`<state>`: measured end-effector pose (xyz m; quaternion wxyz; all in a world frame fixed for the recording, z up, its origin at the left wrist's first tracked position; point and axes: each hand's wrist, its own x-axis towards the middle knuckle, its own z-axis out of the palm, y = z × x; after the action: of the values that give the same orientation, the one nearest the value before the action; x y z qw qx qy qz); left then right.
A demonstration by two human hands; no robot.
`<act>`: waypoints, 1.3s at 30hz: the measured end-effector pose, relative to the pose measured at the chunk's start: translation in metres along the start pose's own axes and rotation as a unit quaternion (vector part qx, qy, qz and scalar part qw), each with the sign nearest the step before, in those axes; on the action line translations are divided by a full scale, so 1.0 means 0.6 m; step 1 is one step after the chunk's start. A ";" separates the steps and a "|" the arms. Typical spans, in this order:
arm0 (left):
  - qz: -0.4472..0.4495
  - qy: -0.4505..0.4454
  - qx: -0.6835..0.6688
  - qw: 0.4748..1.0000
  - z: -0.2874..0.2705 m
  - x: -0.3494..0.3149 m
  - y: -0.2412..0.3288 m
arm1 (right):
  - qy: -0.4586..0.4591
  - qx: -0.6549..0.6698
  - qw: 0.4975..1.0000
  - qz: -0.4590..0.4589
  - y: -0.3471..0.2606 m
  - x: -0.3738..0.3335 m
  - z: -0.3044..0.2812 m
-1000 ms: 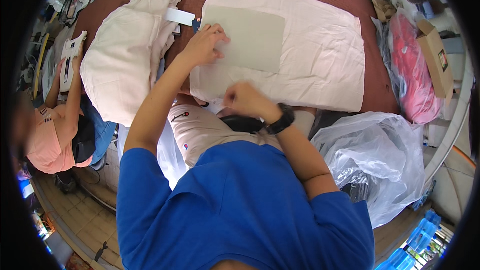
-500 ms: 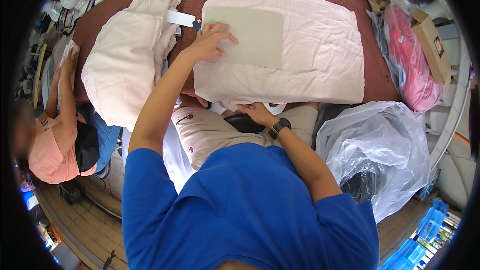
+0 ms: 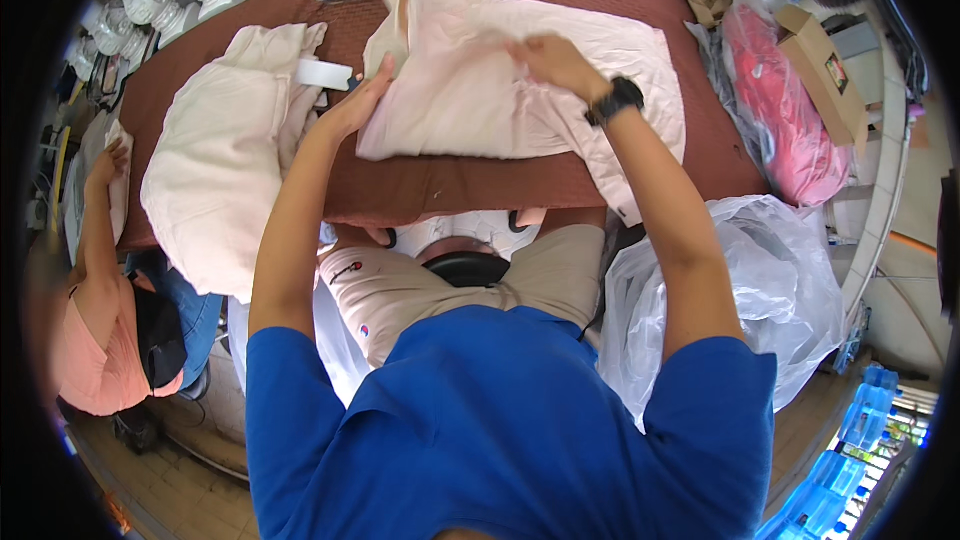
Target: The person places a folded light-colored shirt into a clear plastic bag, seals the bag, and then folds another light-colored shirt using a flat template.
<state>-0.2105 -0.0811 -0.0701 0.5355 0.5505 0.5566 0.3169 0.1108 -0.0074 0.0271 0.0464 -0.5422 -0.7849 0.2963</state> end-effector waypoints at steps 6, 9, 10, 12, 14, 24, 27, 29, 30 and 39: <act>0.076 0.008 0.226 0.971 0.008 -0.025 0.003 | 0.122 -0.284 0.950 0.038 0.121 -0.274 0.158; 0.168 0.125 0.293 0.933 0.026 -0.036 -0.016 | 0.137 -0.362 0.917 0.093 0.184 -0.307 0.171; 0.191 0.156 0.288 0.925 0.032 -0.038 -0.025 | 0.140 -0.375 0.911 0.102 0.211 -0.313 0.164; 0.206 0.185 0.297 0.914 0.040 -0.038 -0.034 | 0.145 -0.399 0.897 0.122 0.272 -0.327 0.131; 0.238 0.204 0.316 0.895 0.044 -0.044 -0.036 | -0.039 -0.366 0.928 0.055 0.331 -0.341 0.055; 0.228 0.223 0.338 0.885 0.044 -0.058 -0.027 | -0.008 0.303 0.933 0.191 0.451 -0.264 -0.196; 0.246 0.219 0.329 0.885 0.052 -0.037 -0.028 | -0.058 0.302 0.907 0.289 0.549 -0.278 -0.138; 0.239 0.203 0.328 0.891 0.060 -0.030 -0.013 | 0.064 0.316 0.900 0.293 0.599 -0.287 -0.118; 0.227 0.201 0.333 0.893 0.057 -0.036 -0.015 | 0.080 0.249 0.918 0.297 0.583 -0.273 -0.106; 0.238 0.206 0.335 0.888 0.050 -0.042 -0.016 | 0.218 0.085 0.944 0.233 0.545 -0.247 -0.069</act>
<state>-0.1891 -0.1142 -0.0800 0.1012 0.7357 0.5795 0.3357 0.4571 -0.0431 -0.0706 0.1921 -0.7550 -0.5795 0.2394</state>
